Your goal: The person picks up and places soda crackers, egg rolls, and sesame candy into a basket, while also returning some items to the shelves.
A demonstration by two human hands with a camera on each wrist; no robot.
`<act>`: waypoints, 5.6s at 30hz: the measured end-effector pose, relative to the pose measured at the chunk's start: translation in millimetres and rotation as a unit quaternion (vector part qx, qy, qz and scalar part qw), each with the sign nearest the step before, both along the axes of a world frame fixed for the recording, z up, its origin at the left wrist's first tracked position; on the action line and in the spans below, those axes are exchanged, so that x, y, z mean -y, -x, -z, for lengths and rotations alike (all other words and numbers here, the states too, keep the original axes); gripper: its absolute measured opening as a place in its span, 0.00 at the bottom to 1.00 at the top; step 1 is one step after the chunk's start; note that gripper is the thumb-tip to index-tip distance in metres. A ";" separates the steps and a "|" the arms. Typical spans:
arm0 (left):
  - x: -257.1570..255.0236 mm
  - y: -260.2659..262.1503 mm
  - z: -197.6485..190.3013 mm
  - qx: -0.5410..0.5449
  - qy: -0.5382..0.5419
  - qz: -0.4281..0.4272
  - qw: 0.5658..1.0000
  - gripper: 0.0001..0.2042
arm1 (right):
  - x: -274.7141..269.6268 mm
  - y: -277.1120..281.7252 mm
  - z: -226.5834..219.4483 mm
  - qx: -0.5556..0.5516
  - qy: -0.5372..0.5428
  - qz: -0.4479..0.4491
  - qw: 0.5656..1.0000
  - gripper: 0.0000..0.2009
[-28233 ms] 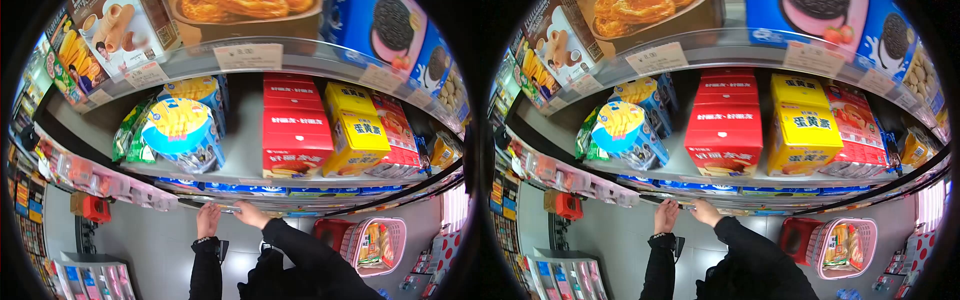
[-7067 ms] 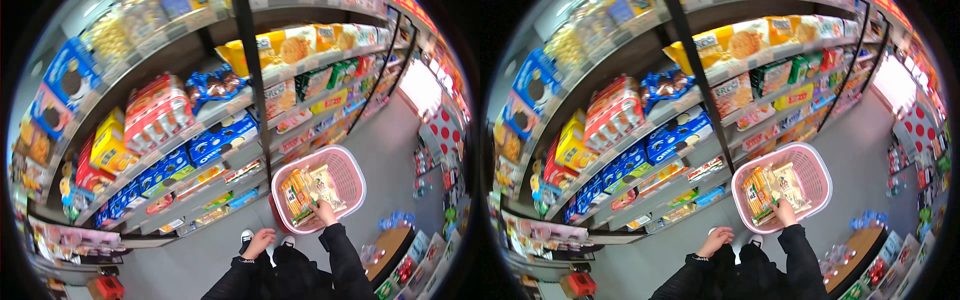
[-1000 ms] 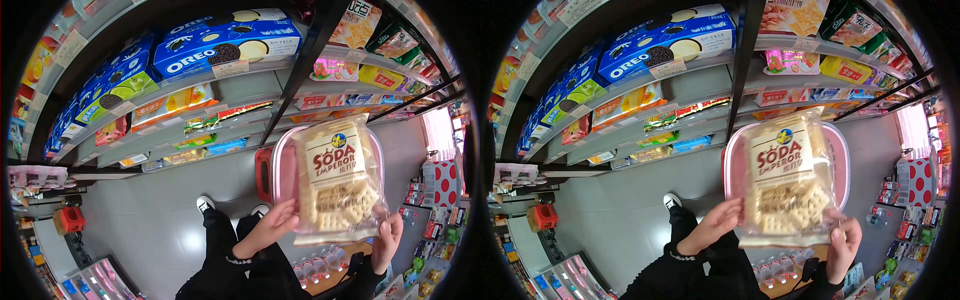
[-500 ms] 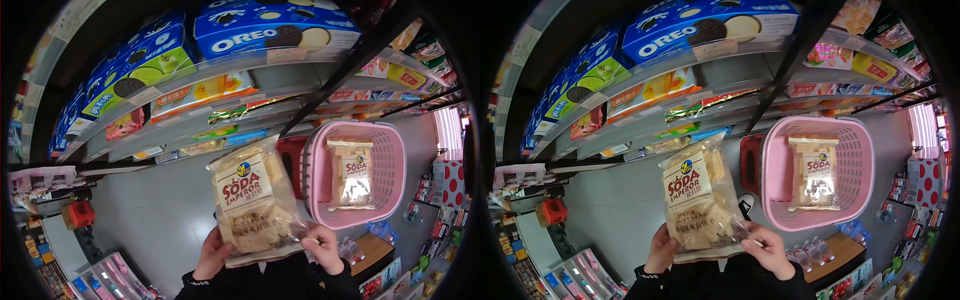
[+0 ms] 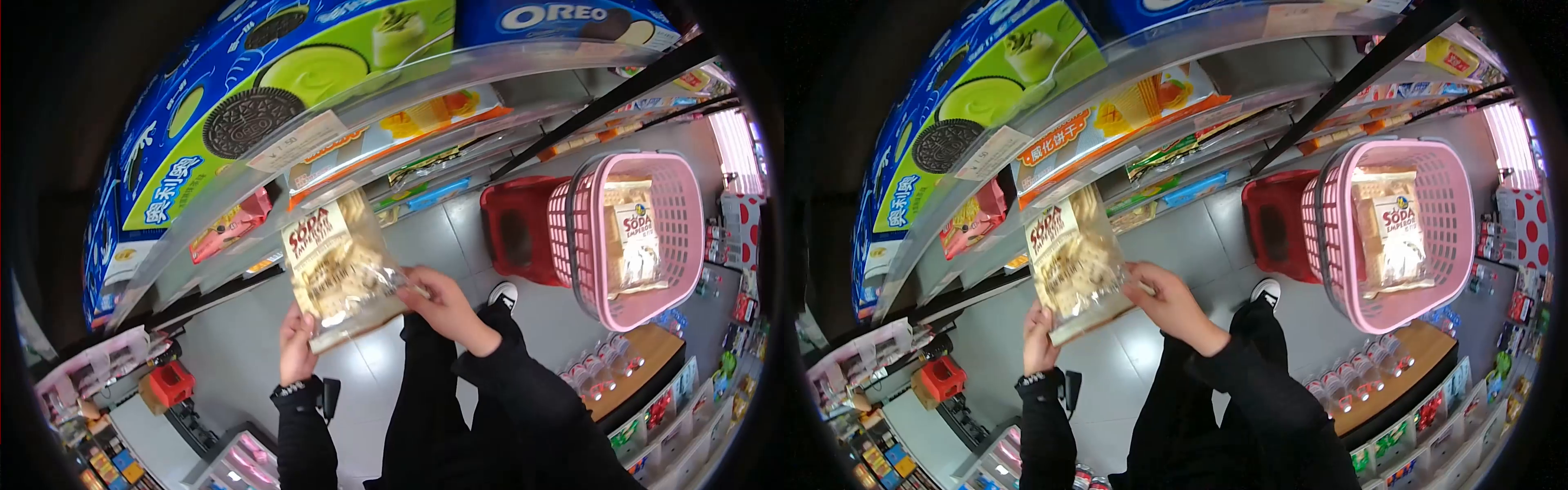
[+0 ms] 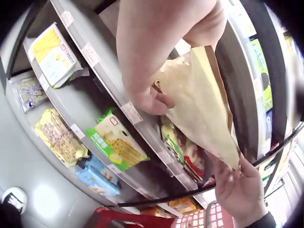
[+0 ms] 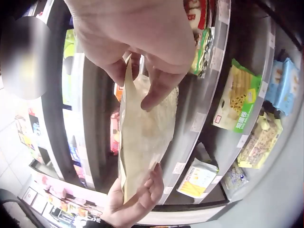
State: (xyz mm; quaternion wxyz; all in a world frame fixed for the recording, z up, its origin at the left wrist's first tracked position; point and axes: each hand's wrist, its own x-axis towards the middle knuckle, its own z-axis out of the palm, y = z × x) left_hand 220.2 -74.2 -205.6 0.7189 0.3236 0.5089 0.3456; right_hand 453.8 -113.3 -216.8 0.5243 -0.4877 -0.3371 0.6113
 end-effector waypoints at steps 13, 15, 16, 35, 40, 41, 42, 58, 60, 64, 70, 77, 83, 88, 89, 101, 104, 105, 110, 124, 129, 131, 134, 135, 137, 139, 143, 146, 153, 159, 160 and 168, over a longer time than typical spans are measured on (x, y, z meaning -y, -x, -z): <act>-153.3 14.0 58.5 -0.099 0.041 -0.015 0.994 0.10 | -105.4 13.7 60.1 0.283 -0.017 0.144 0.948 0.08; -163.6 22.3 80.5 -0.105 0.037 -0.002 0.994 0.10 | -111.6 10.5 62.9 0.381 0.010 0.141 0.914 0.13; -166.7 25.0 90.6 -0.113 -0.012 0.011 0.994 0.10 | -114.2 10.4 67.3 0.381 0.013 0.145 0.913 0.13; -180.6 10.0 113.5 -0.236 -0.140 0.026 0.961 0.17 | -93.7 13.3 72.9 0.167 -0.021 0.127 0.977 0.24; -132.9 -32.1 58.5 -0.333 -0.213 0.037 0.918 0.22 | -41.7 -5.1 43.2 0.163 -0.036 0.089 0.982 0.22; -118.3 -27.4 68.3 -0.381 -0.251 -0.001 0.890 0.22 | -27.1 -11.7 33.1 0.122 -0.009 0.064 0.990 0.21; -103.9 -22.5 77.5 -0.427 -0.287 -0.040 0.856 0.22 | -12.9 -19.4 21.4 0.080 0.017 0.039 0.996 0.20; 103.0 -316.7 -47.0 -0.040 -0.252 0.286 0.923 0.11 | 148.6 -347.6 -47.0 0.484 0.165 0.138 0.848 0.14; 109.6 -347.1 -47.2 -0.012 -0.290 0.300 0.909 0.14 | 158.6 -389.5 -37.3 0.598 0.192 0.075 0.774 0.16; 121.9 -385.3 -43.0 -0.031 -0.275 0.323 0.905 0.16 | 160.9 -421.8 -48.5 0.578 0.413 -0.064 0.700 0.18; 133.4 -405.4 -35.4 -0.068 -0.295 0.307 0.902 0.16 | 182.0 -463.7 -21.1 0.463 0.423 -0.164 0.762 0.20; 135.0 -412.8 -40.0 -0.095 -0.279 0.308 0.905 0.15 | 186.7 -454.6 -28.7 0.439 0.386 -0.154 0.796 0.18; 134.6 -410.7 -38.2 -0.102 -0.274 0.309 0.905 0.15 | 178.7 -437.7 -53.7 0.213 0.282 -0.021 0.935 0.07; 134.3 -406.5 -29.2 -0.089 -0.232 0.286 0.926 0.19 | 176.6 -428.6 -99.2 0.273 0.253 0.002 0.928 0.07; 134.4 -406.3 -28.6 -0.086 -0.202 0.294 0.930 0.22 | 179.9 -426.1 -110.7 0.283 0.248 0.022 0.926 0.07; 111.9 -357.7 -101.3 0.225 0.029 0.247 0.942 0.38 | 197.0 -344.7 -201.3 0.245 0.153 0.108 0.951 0.11; 117.1 -312.0 -101.0 0.216 -0.013 0.203 0.955 0.38 | 180.6 -312.5 -198.2 0.232 0.117 0.023 0.965 0.10; 117.6 -293.0 -101.0 0.194 -0.008 0.209 0.958 0.38 | 169.1 -294.3 -195.1 0.231 0.090 0.019 0.969 0.09; 128.2 -195.9 -76.3 0.133 -0.014 0.129 0.982 0.37 | 135.6 -229.0 -154.5 0.220 0.077 -0.172 0.957 0.05; 41.2 41.6 -42.2 -0.044 -0.043 -0.055 0.997 0.30 | -11.0 28.5 -20.6 0.126 -0.132 -0.212 0.960 0.07; -27.9 109.4 -15.5 -0.014 -0.020 -0.027 0.999 0.28 | -69.1 102.7 9.6 0.189 -0.147 -0.161 0.958 0.10; -54.0 122.5 -7.2 -0.015 -0.014 -0.003 1.000 0.26 | -86.7 119.7 14.9 0.207 -0.136 -0.142 0.958 0.10; -90.0 139.9 7.6 -0.038 -0.020 0.025 0.999 0.25 | -104.9 136.1 23.4 0.254 -0.086 -0.119 0.956 0.10; -100.6 145.9 14.6 -0.033 -0.018 0.027 0.999 0.25 | -109.1 141.9 30.2 0.254 -0.092 -0.083 0.959 0.09; -120.2 156.1 30.7 -0.048 -0.034 0.029 0.998 0.24 | -118.0 151.1 40.1 0.254 -0.097 -0.046 0.961 0.09; -134.6 164.8 46.6 -0.056 -0.040 0.032 0.997 0.24 | -126.5 157.4 44.8 0.237 -0.053 -0.023 0.970 0.07; -158.3 170.6 68.8 -0.107 -0.059 -0.013 0.992 0.20 | -143.1 163.5 48.4 0.271 -0.082 0.064 0.957 0.06; -177.0 178.2 85.5 -0.110 -0.050 -0.024 0.992 0.18 | -153.3 165.0 50.7 0.314 -0.055 0.058 0.946 0.08; -188.7 188.2 111.8 -0.215 -0.121 -0.050 0.968 0.14 | -167.0 177.9 66.2 0.357 -0.114 0.045 0.926 0.11; -193.5 208.4 132.7 -0.233 -0.116 -0.005 0.966 0.19 | -157.9 180.3 69.2 0.387 -0.154 0.050 0.908 0.15; -184.5 175.7 96.9 -0.418 -0.188 0.062 0.887 0.16 | -152.9 177.4 65.0 0.398 -0.151 0.038 0.904 0.15; -66.8 73.4 56.2 -0.522 -0.344 -0.065 0.778 0.17 | -60.3 110.9 25.3 0.290 -0.053 -0.144 0.945 0.16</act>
